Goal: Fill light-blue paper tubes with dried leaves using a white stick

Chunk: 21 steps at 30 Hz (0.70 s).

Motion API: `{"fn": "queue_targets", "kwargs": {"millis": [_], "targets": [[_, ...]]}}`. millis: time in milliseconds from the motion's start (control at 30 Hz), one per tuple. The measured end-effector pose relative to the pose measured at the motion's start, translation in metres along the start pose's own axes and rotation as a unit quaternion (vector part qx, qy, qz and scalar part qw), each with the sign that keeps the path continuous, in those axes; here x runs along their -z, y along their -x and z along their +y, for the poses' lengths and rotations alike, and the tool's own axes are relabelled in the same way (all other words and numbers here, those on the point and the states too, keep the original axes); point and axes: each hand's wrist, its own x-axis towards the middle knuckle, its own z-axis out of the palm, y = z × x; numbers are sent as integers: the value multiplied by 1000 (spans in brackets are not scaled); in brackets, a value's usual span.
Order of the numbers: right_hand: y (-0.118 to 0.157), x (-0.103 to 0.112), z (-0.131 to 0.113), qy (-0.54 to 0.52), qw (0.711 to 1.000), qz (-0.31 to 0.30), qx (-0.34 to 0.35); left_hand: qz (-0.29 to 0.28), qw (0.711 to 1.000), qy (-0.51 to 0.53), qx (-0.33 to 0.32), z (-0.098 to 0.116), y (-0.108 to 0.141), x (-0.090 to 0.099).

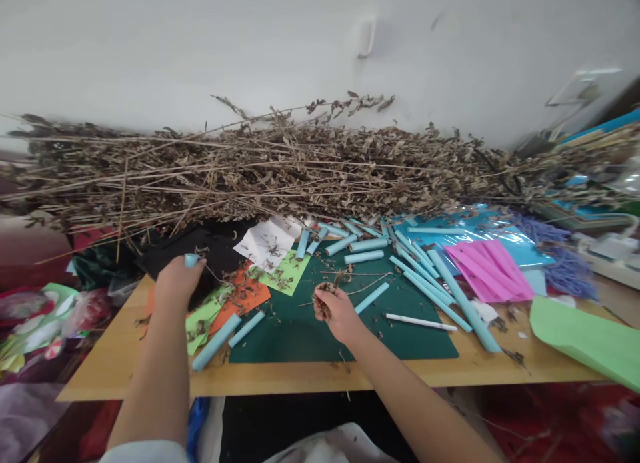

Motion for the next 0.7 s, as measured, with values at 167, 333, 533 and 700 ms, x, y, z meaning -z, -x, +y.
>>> {"fn": "queue_targets", "kwargs": {"millis": [167, 333, 533, 700], "targets": [[-2, 12, -11, -9, 1000, 15, 14, 65, 982, -170, -50, 15, 20, -4], [-10, 26, -14, 17, 999, 51, 8, -132, 979, 6, -159, 19, 99, -75], [-6, 36, -10, 126, 991, 47, -27, -225, 946, 211, -94, 14, 151, -146], [6, 41, -9, 234, 971, -4, -40, -280, 913, 236, -179, 31, 140, -152]]}}
